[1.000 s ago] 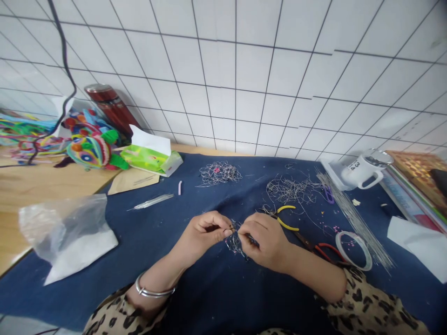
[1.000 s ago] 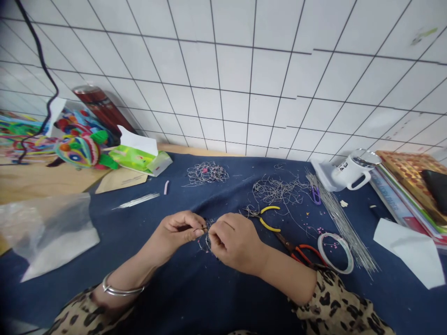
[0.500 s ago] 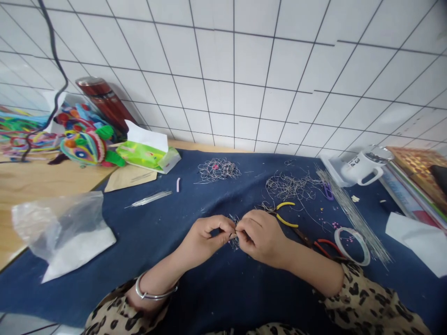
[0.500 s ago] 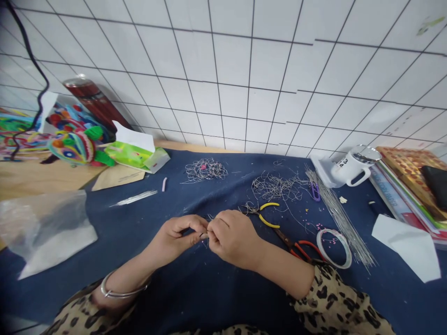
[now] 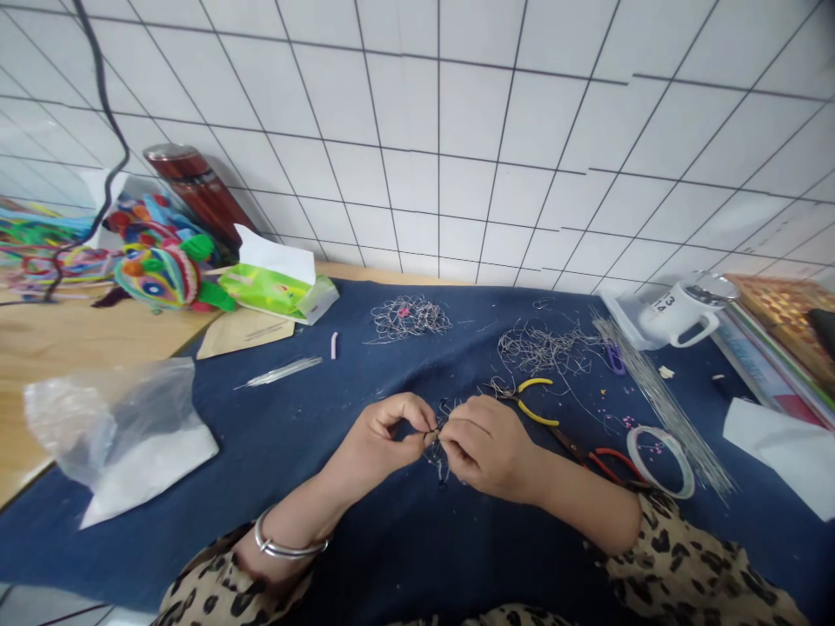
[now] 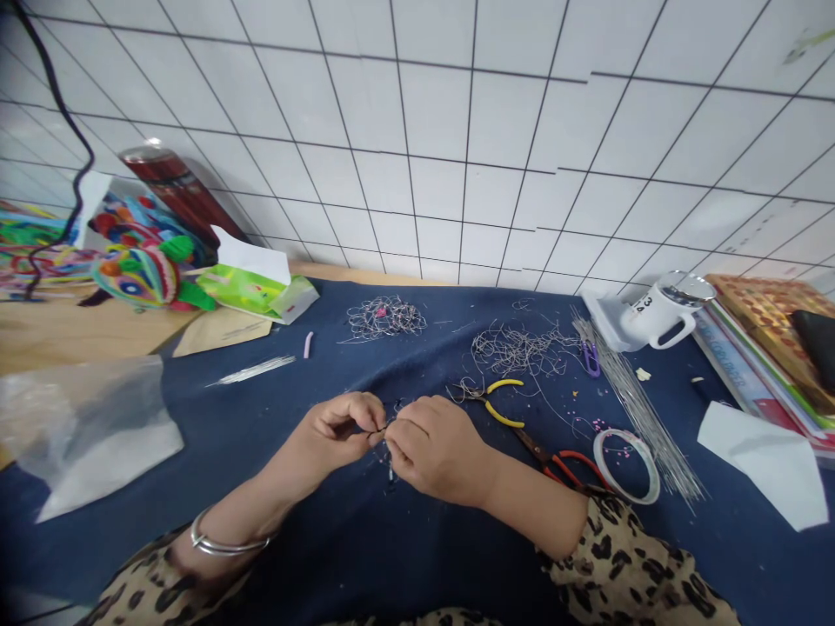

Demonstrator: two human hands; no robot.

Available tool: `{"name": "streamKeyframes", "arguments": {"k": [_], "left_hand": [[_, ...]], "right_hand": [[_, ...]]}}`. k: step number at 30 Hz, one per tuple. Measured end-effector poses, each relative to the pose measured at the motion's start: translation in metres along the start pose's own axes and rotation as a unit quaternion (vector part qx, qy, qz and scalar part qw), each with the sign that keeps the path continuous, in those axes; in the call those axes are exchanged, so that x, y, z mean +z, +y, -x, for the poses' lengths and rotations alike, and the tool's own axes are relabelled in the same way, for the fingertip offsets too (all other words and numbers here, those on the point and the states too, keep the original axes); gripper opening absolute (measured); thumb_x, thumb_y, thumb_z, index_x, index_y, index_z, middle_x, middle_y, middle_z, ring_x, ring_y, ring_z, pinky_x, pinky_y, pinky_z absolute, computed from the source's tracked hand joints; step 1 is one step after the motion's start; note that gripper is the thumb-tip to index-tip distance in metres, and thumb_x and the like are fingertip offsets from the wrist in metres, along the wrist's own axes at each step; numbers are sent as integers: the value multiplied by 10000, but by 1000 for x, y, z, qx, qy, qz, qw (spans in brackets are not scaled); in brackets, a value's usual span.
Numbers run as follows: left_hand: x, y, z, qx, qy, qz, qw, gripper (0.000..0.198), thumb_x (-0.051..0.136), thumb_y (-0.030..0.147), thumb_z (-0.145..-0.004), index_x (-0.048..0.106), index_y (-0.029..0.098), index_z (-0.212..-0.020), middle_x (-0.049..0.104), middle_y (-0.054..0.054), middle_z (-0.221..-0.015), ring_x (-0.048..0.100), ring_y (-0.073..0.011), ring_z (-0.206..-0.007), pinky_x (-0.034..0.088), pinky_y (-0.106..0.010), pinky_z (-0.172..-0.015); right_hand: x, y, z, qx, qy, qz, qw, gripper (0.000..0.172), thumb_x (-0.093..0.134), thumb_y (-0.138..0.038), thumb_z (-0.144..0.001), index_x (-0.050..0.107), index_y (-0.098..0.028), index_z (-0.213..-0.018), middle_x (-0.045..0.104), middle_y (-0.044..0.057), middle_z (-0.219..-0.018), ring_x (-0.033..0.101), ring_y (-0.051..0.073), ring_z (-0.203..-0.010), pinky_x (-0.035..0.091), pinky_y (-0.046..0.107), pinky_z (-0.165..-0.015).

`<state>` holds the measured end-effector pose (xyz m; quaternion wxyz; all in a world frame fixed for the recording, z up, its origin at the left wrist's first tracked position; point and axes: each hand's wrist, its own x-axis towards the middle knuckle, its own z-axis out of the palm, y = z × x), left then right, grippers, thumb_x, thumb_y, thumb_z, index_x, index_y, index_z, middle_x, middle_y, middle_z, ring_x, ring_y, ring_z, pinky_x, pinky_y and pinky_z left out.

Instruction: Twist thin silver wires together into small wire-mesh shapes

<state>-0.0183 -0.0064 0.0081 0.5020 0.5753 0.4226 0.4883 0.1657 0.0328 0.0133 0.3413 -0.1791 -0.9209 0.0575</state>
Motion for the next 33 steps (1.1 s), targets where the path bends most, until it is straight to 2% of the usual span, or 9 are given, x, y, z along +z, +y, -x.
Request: {"name": "streamKeyframes", "arguments": {"k": [3,5,9,16,24,29,33], "left_hand": [[0,2,0,40,-16,-49,998,204,554,-32,-691,525,168,-713,574,-10,-773,557,-137,-767,439,-288,-725],[0,2,1,56,-21,-76,995,210,530,-37,-693,522,170,-723,573,-14,-771,563,-145,-783,440,-298,-743],[3,0,2,82,-13,-145,986,222,498,-44,-686,516,173,-729,584,-15,-764,570,-131,-736,443,-274,-700],[6,-2,3,152,25,-227,962,228,490,-36,-678,500,188,-718,570,-19,-795,564,-133,-748,442,-277,-698],[9,-9,9,184,85,-270,941,208,525,1,-732,508,203,-782,573,-23,-835,567,-143,-789,448,-277,-703],[9,-13,13,202,76,-277,936,210,506,9,-778,516,208,-843,584,-34,-882,570,-150,-840,458,-293,-741],[9,-14,12,205,66,-284,934,209,504,14,-788,521,209,-861,585,-39,-894,572,-152,-847,463,-293,-739]], "right_hand": [[-2,-2,-2,43,11,-53,998,156,509,-99,-770,538,-160,-911,597,79,-936,528,182,-844,431,335,-740],[-2,-2,-3,69,-11,-87,994,249,522,-99,-753,520,-160,-995,593,85,-1002,524,198,-902,424,355,-783],[1,-2,-2,111,-49,-108,987,253,500,-77,-764,510,-175,-998,618,53,-923,528,185,-832,410,351,-768],[7,-4,0,160,-17,-147,976,148,480,-87,-773,515,-179,-883,575,20,-758,526,150,-723,426,289,-705],[6,-10,-1,182,16,-189,965,84,482,-126,-798,535,-175,-842,564,19,-741,529,137,-705,444,276,-692],[-3,-8,-3,253,6,-277,927,222,500,-155,-812,545,-170,-1029,625,25,-827,584,126,-753,471,258,-714],[-12,-3,-9,311,-58,-324,892,181,488,-162,-828,619,-174,-951,659,13,-823,601,119,-754,465,231,-693]]}}
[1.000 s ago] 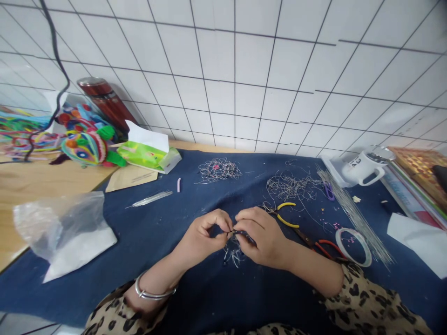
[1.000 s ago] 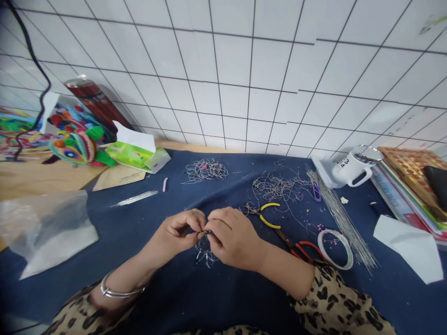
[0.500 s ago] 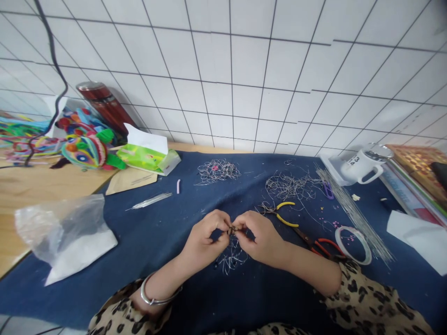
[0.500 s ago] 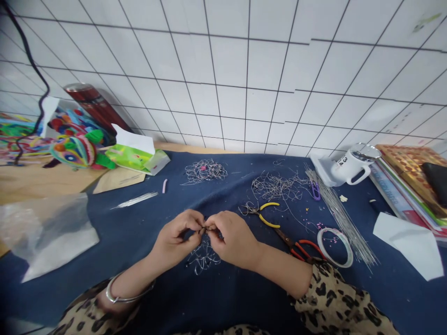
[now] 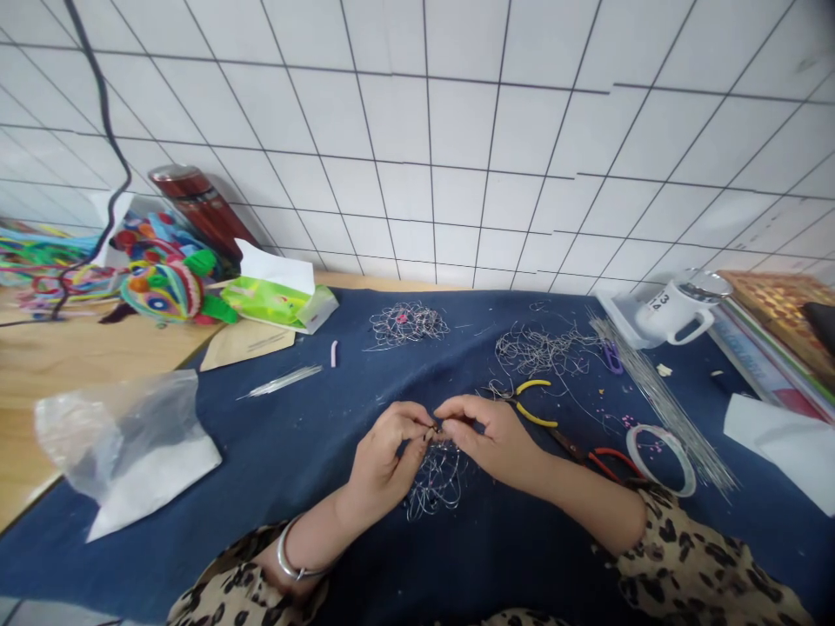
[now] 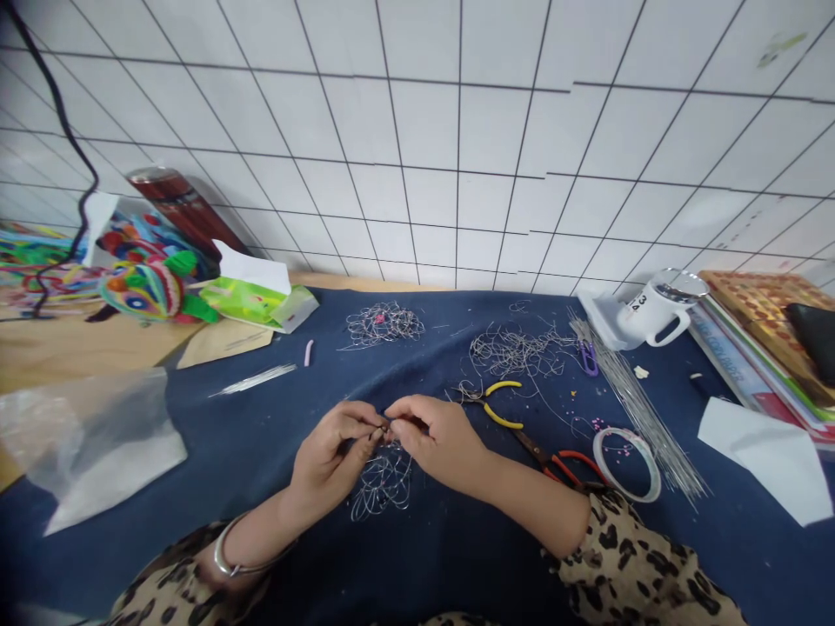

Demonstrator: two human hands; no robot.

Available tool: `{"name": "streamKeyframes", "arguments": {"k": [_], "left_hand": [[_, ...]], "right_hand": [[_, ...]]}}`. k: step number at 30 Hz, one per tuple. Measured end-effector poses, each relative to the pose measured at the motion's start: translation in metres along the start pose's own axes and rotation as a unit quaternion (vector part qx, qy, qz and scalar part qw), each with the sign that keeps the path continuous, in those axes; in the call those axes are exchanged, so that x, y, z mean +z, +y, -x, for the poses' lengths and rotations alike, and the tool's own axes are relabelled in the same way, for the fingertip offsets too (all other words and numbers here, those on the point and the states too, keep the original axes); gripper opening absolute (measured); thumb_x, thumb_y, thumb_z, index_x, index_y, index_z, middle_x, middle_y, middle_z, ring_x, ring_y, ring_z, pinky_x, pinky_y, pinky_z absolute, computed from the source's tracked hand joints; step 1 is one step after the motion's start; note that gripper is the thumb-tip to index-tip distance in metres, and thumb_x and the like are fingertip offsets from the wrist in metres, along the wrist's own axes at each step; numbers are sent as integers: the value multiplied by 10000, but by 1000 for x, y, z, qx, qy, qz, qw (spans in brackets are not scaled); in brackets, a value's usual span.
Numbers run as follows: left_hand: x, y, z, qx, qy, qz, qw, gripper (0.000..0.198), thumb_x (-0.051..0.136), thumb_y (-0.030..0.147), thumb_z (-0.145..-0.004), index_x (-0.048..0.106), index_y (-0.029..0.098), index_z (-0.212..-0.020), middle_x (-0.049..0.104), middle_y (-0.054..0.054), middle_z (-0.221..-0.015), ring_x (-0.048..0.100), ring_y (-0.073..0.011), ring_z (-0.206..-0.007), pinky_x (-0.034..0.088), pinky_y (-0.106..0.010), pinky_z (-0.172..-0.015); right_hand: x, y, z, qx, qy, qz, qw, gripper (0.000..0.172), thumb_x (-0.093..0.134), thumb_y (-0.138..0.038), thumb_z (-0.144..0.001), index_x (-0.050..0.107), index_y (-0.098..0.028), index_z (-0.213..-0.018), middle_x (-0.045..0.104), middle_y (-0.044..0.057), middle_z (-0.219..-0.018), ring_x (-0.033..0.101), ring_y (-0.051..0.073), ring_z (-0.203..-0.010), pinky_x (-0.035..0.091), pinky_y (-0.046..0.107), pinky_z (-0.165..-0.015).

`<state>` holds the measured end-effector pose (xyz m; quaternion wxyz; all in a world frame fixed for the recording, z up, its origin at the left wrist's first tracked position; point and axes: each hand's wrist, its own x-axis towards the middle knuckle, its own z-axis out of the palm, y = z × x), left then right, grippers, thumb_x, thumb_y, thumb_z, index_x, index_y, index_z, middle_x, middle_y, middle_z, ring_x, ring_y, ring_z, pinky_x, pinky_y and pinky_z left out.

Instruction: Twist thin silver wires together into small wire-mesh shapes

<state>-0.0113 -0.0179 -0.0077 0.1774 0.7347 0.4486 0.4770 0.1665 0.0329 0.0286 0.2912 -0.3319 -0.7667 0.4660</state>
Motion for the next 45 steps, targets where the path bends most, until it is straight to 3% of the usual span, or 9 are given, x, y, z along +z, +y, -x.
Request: {"name": "streamKeyframes", "arguments": {"k": [8,17,25,29,38,41,43,45], "left_hand": [[1,2,0,7,-11,-23,1000,205,514,22,-780,530,211,-859,562,-37,-879,562,-158,-853,467,-298,-744],[2,2,-1,4,-30,3,1000,187,510,33,-791,523,207,-861,556,-45,-893,557,-159,-855,464,-303,-752],[-2,7,-7,-49,-96,104,989,109,526,85,-820,527,194,-811,562,-41,-865,548,-147,-803,443,-293,-731],[-4,8,-10,-97,-111,180,973,70,547,117,-824,546,176,-786,567,-38,-835,549,-139,-770,441,-282,-717],[-3,5,-12,-225,-104,358,900,76,571,185,-828,533,155,-769,605,-42,-840,572,-155,-800,443,-303,-747],[-3,4,-11,-239,-105,338,904,84,549,197,-844,524,157,-775,609,-44,-858,570,-158,-823,437,-308,-767],[-4,4,-11,-233,-106,286,923,76,535,204,-853,526,162,-790,604,-45,-882,565,-158,-842,430,-305,-780],[-4,4,-10,-209,-106,219,947,55,525,200,-855,530,169,-811,600,-44,-905,561,-157,-853,423,-300,-787]], "right_hand": [[-11,-7,-6,89,-85,-37,992,160,531,-183,-786,670,-163,-861,635,-9,-711,554,97,-638,426,196,-595],[-16,-7,-6,56,-99,49,992,87,548,-208,-781,626,-168,-777,572,-34,-636,492,83,-570,370,195,-550],[-18,5,-9,58,-168,-92,980,59,517,-176,-789,563,-149,-763,515,-37,-645,461,81,-598,375,197,-569],[-16,6,-9,90,-153,-122,977,50,510,-156,-776,535,-151,-734,450,-54,-613,384,64,-545,317,184,-515],[-10,19,-9,149,-164,-281,934,65,491,-186,-782,490,-148,-729,495,-30,-625,475,80,-566,394,228,-599],[-14,16,-9,112,-166,-181,963,67,475,-198,-803,495,-157,-754,504,-26,-648,486,92,-597,398,231,-605],[-16,13,-9,40,-135,-32,990,65,474,-174,-806,505,-166,-749,515,-24,-668,476,98,-619,382,230,-609],[-16,11,-9,-56,-87,109,989,84,471,-137,-801,509,-168,-733,532,-14,-686,469,107,-641,370,245,-634]]}}
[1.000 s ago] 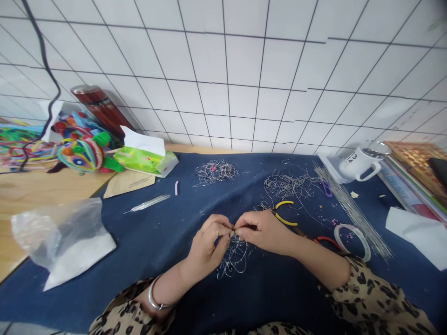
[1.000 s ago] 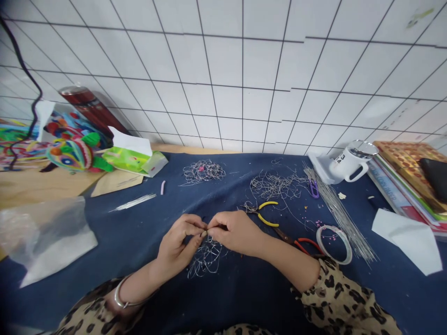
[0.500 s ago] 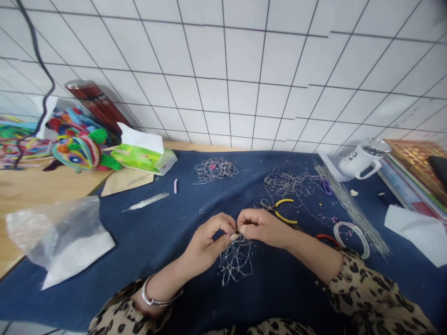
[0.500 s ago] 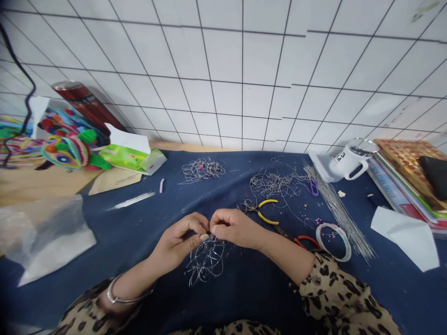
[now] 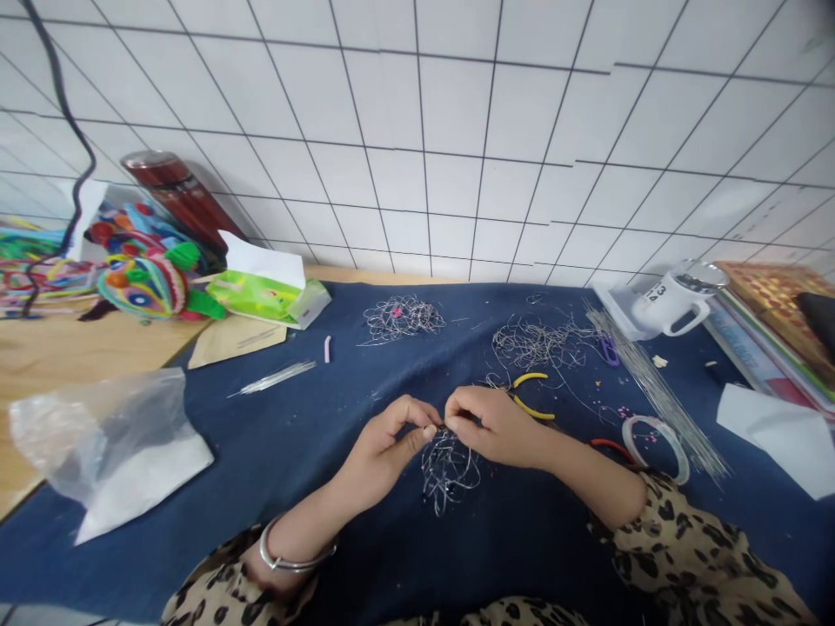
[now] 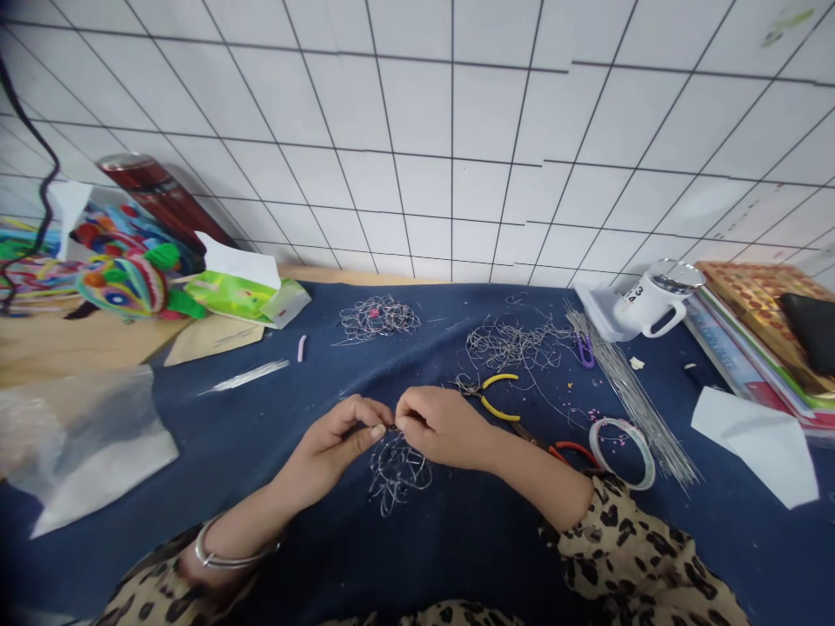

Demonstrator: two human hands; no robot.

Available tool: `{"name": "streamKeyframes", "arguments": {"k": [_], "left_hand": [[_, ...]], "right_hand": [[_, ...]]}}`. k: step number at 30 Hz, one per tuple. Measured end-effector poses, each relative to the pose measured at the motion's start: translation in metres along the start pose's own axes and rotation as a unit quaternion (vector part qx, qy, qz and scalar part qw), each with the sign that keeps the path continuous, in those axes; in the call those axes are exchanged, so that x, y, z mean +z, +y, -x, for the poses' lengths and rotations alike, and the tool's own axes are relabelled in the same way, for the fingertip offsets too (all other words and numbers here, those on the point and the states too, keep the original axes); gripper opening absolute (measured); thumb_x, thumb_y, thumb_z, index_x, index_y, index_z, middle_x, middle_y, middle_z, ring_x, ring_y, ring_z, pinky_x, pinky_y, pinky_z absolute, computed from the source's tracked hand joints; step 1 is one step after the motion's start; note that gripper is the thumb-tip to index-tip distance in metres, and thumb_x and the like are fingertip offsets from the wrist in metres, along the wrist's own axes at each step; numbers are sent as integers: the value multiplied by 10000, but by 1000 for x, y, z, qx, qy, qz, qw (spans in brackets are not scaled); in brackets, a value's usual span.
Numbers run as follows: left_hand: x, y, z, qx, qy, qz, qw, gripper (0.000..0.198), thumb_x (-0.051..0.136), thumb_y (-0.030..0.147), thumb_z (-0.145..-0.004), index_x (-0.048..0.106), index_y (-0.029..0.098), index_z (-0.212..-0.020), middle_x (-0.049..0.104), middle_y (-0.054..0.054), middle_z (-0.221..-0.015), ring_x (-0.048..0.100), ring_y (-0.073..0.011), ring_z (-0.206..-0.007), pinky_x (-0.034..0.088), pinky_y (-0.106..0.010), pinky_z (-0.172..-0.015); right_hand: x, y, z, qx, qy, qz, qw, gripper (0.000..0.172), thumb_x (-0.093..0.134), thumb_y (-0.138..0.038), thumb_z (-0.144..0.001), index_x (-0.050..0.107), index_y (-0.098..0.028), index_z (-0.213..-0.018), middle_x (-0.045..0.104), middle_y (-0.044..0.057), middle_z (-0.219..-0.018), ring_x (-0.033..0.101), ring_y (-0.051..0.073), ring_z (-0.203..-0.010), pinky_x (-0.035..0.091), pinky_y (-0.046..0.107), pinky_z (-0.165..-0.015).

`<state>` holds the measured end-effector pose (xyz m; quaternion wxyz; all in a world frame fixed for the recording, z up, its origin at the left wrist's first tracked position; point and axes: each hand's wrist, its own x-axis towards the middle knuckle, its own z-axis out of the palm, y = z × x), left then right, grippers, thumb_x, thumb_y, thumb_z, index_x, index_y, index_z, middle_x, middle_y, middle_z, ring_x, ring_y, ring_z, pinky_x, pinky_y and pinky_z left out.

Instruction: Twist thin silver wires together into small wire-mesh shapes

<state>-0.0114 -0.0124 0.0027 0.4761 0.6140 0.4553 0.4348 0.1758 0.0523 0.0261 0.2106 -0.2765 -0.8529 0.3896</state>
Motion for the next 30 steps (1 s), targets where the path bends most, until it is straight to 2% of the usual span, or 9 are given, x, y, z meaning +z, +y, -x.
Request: {"name": "streamKeyframes", "arguments": {"k": [3,5,10,13,19,23,25,27,30], "left_hand": [[1,0,0,32,8,-74,997,39,510,186,-856,530,180,-823,603,-43,-927,564,-156,-860,423,-293,-788],[2,0,0,36,3,-89,995,52,497,180,-859,527,182,-817,609,-41,-927,569,-153,-854,428,-289,-781],[3,1,0,31,-40,-113,992,77,483,168,-864,524,175,-800,597,-27,-849,562,-138,-799,426,-276,-752],[2,1,0,27,-37,-87,995,72,492,181,-867,522,173,-802,588,-24,-843,559,-136,-804,423,-275,-761],[-6,2,-1,18,31,-36,999,69,507,211,-869,506,174,-811,569,-34,-911,546,-146,-864,409,-290,-808],[-26,-1,-6,25,128,-84,988,76,512,232,-864,500,176,-813,561,-31,-893,528,-152,-857,391,-294,-809],[-36,-2,-9,18,144,-136,980,91,492,253,-871,505,178,-821,557,-25,-865,520,-155,-835,390,-293,-788],[-41,-2,-10,3,104,-206,973,115,464,266,-881,517,182,-823,543,-12,-814,506,-151,-778,387,-283,-736],[-37,0,-11,7,22,-275,961,150,415,259,-896,504,185,-801,507,-1,-761,477,-144,-718,376,-273,-681]], "right_hand": [[3,1,0,-96,48,124,986,91,469,-135,-809,516,-164,-737,561,15,-716,481,133,-692,369,282,-693],[6,1,0,-118,55,133,983,85,473,-133,-809,516,-166,-743,567,20,-724,488,138,-708,372,284,-707],[4,-4,-1,-32,12,17,999,110,457,-107,-813,486,-173,-731,535,-16,-686,488,96,-637,385,210,-625],[0,-5,-2,-16,9,24,1000,95,466,-112,-803,476,-172,-730,537,-19,-685,483,96,-631,377,213,-623],[-6,-1,-1,-47,-2,95,994,80,465,-116,-798,470,-174,-742,520,-22,-687,460,97,-633,357,227,-640],[-9,3,1,-50,-27,112,992,90,465,-114,-794,455,-176,-729,519,-24,-686,461,96,-638,356,225,-644],[-10,4,1,-42,-33,117,992,97,464,-106,-789,448,-177,-726,522,-24,-691,461,95,-636,353,221,-635],[-10,4,1,-38,-32,119,992,98,462,-104,-790,447,-178,-728,525,-23,-695,462,94,-637,351,219,-630],[-7,4,1,-41,-27,121,991,95,460,-107,-798,451,-176,-733,526,-21,-693,466,96,-641,352,222,-639]]}}
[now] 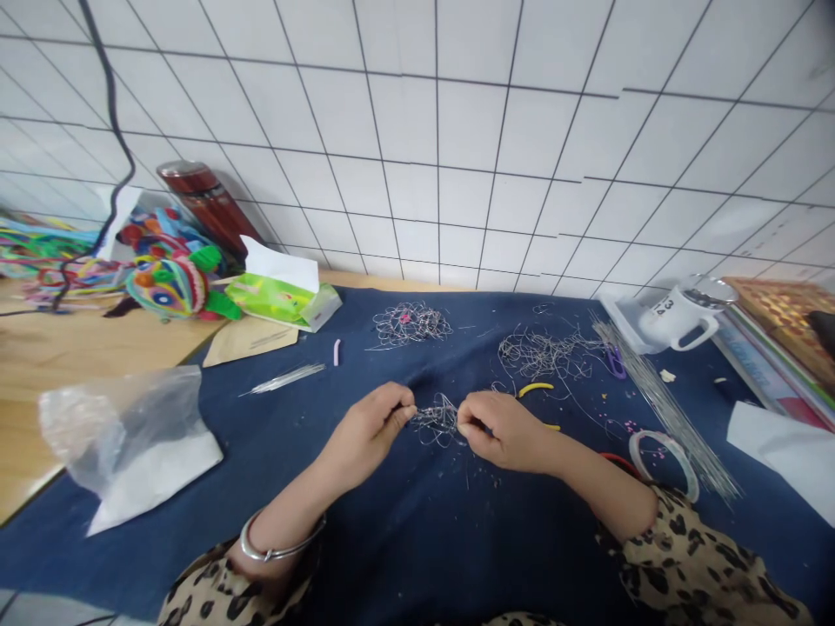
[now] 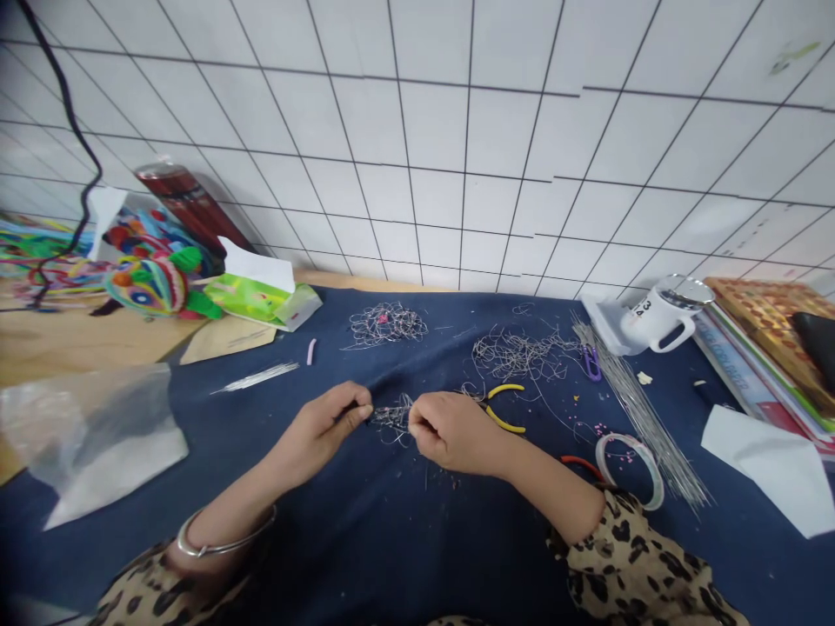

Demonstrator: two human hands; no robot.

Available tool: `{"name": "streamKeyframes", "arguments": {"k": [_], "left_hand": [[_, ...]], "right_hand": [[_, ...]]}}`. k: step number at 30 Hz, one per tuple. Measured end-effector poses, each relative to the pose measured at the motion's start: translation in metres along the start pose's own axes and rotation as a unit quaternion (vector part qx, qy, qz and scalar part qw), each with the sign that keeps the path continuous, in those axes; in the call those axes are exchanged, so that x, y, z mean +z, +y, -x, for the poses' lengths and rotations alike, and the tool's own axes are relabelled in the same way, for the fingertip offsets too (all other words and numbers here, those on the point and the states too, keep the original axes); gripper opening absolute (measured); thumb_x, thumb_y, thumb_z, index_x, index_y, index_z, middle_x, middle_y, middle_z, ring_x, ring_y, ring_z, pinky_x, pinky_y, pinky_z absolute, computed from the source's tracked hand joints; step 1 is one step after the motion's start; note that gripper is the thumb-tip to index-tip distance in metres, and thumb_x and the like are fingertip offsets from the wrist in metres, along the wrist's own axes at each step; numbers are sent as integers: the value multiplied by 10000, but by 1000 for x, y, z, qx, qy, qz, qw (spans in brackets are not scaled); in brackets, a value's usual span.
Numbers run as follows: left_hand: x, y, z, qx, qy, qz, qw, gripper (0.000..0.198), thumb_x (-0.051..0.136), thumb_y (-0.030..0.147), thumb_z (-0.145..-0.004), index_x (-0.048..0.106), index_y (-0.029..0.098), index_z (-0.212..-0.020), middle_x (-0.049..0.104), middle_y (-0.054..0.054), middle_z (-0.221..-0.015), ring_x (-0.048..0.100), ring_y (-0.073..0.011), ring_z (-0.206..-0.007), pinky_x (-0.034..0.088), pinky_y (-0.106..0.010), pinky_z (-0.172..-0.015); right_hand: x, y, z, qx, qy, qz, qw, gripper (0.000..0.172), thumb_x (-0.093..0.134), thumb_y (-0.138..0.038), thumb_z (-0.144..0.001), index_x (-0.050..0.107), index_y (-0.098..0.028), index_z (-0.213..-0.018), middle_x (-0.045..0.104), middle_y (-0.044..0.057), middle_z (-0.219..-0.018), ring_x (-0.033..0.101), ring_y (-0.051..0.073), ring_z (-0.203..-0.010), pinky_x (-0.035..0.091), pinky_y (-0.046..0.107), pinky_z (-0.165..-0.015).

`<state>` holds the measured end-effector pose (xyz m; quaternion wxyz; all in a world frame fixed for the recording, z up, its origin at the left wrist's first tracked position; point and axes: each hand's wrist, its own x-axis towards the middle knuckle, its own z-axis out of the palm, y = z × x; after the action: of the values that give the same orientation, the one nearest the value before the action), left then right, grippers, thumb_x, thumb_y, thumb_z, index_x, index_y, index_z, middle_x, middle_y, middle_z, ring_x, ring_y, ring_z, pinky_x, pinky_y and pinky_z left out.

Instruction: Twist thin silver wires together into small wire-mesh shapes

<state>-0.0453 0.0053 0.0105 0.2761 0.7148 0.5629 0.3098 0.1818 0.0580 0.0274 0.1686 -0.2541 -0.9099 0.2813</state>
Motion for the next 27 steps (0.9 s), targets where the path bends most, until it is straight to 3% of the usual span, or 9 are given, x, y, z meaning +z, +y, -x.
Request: {"name": "streamKeyframes", "arguments": {"k": [5,12,15,23,27], "left_hand": [[-1,11,1,31,-62,12,998,189,382,236,-907,479,176,-757,493,-13,-764,467,-143,-727,380,-276,-690],[-10,13,4,64,-119,217,967,148,462,200,-884,524,161,-755,583,-67,-992,529,-163,-895,399,-294,-803],[-5,12,4,93,-151,248,952,113,495,184,-873,563,162,-785,634,-67,-958,557,-169,-891,392,-320,-841],[2,15,4,101,-145,185,967,110,520,208,-869,625,178,-873,682,-52,-915,586,-159,-835,374,-327,-847],[3,19,5,43,-97,171,980,163,499,245,-877,640,167,-851,661,-44,-818,585,-158,-796,413,-302,-784]], "right_hand": [[4,3,0,8,-1,9,1000,88,459,-111,-800,461,-174,-739,537,-13,-702,475,102,-647,356,225,-645],[11,3,-3,10,-25,15,1000,63,475,-127,-791,493,-171,-750,567,-3,-716,500,110,-660,366,225,-642],[14,2,-3,6,-31,20,999,59,478,-130,-782,515,-167,-755,577,7,-717,509,118,-665,371,228,-639],[18,1,-3,8,-36,13,999,82,478,-108,-765,542,-161,-765,585,12,-717,517,122,-663,374,228,-634],[14,-2,-3,15,-37,-15,999,70,486,-124,-777,540,-165,-760,568,-2,-695,502,114,-648,370,232,-632]]}}
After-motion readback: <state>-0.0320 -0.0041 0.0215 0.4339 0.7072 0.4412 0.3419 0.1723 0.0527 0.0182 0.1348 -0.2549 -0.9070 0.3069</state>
